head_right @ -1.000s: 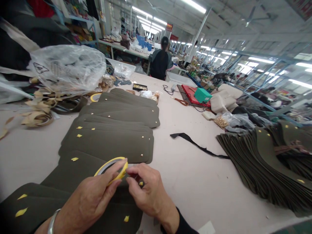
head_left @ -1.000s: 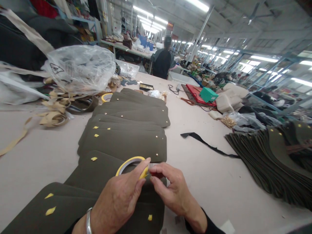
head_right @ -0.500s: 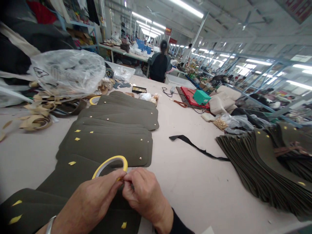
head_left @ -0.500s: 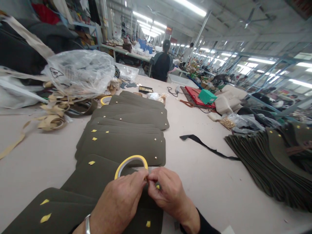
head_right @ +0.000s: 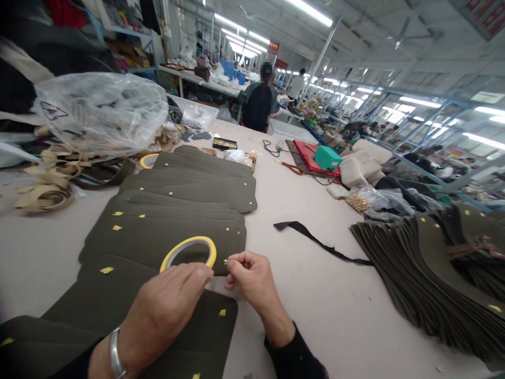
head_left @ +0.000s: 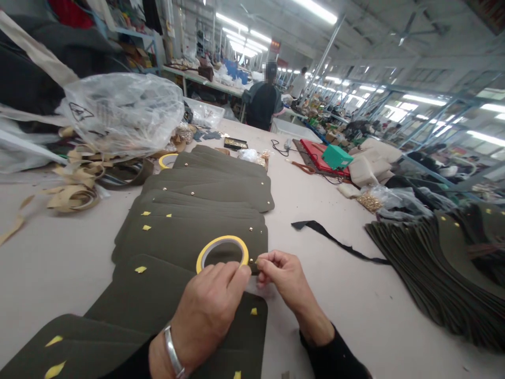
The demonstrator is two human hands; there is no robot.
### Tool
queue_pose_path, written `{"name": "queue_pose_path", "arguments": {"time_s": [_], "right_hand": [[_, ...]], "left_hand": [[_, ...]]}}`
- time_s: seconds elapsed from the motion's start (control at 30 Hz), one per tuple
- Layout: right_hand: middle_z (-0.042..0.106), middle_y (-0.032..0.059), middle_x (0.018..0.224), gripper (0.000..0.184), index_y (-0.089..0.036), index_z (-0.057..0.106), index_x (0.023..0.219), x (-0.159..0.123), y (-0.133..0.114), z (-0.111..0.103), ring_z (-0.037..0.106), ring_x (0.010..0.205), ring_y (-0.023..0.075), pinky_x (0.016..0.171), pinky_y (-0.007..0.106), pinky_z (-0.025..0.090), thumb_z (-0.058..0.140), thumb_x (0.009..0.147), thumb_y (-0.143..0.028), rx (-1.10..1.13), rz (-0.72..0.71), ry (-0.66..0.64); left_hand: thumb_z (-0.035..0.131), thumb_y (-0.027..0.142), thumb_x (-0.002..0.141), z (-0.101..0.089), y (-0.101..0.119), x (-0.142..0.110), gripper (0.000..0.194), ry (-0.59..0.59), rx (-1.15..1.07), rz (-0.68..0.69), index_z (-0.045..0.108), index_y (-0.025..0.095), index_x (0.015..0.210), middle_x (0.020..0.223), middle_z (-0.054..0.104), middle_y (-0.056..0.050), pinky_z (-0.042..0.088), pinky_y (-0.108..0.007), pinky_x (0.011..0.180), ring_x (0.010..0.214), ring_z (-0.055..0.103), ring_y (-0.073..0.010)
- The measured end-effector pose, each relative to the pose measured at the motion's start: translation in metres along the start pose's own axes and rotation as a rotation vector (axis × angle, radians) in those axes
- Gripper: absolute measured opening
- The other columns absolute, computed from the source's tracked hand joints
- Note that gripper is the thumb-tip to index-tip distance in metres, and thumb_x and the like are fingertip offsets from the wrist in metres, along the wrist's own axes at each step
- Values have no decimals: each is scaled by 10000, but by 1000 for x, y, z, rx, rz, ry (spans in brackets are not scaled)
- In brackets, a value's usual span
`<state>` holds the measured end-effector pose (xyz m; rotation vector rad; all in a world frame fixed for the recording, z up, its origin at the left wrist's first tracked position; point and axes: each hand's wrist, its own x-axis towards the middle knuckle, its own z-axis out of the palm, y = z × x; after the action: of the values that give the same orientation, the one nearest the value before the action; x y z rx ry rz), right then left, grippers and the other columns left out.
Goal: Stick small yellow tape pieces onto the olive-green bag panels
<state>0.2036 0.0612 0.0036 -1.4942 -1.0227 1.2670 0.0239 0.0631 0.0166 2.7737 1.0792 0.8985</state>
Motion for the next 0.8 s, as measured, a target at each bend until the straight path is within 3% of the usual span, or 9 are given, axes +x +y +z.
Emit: {"name": "queue_pose_path", "arguments": {"time_s": [0.13, 0.23, 0.4, 0.6, 0.7, 0.8], "right_hand": [[631, -4, 556, 249, -122, 673, 784, 13, 10, -11, 587, 476, 107, 485, 211, 478, 648, 786, -370, -213, -14, -61], [619, -12, 544, 197, -142, 674, 768, 16, 11, -8, 567, 472, 110, 484, 212, 456, 589, 828, -309, -414, -88, -56], [682, 7, 646, 164, -174, 682, 720, 16, 5, -1, 606, 583, 131, 571, 229, 433, 549, 816, -166, -788, -339, -27], [705, 18, 723, 165, -185, 663, 735, 18, 6, 2, 640, 658, 153, 636, 244, 439, 549, 848, -147, -935, -387, -44], [683, -1, 690, 112, -186, 651, 945, 17, 9, -2, 632, 616, 155, 625, 253, 450, 567, 871, -184, -963, -391, -32], [643, -23, 660, 257, -171, 561, 1136, 14, 10, -14, 605, 564, 145, 588, 248, 468, 581, 885, -224, -928, -457, 35]], "left_hand": [[446, 92, 903, 20, -12, -2, 146, -207, 163, -38, 551, 194, 899, 817, 604, -35, 436, -308, 619, 735, 560, -199], [496, 109, 888, 28, -14, -5, 106, -289, 175, -36, 546, 203, 887, 839, 600, -30, 439, -313, 630, 760, 552, -206], [501, 121, 893, 28, -12, -6, 94, -305, 148, -53, 542, 206, 896, 848, 600, -25, 449, -334, 627, 746, 546, -214], [497, 121, 897, 29, -14, -6, 95, -320, 121, -66, 542, 205, 896, 843, 598, -24, 457, -339, 626, 745, 549, -215], [497, 117, 895, 30, -14, -6, 97, -336, 118, -78, 540, 204, 901, 855, 601, -28, 457, -347, 625, 754, 552, -223], [495, 122, 900, 28, -14, -6, 93, -346, 112, -84, 538, 204, 894, 853, 600, -26, 449, -340, 630, 759, 550, -220]]}}
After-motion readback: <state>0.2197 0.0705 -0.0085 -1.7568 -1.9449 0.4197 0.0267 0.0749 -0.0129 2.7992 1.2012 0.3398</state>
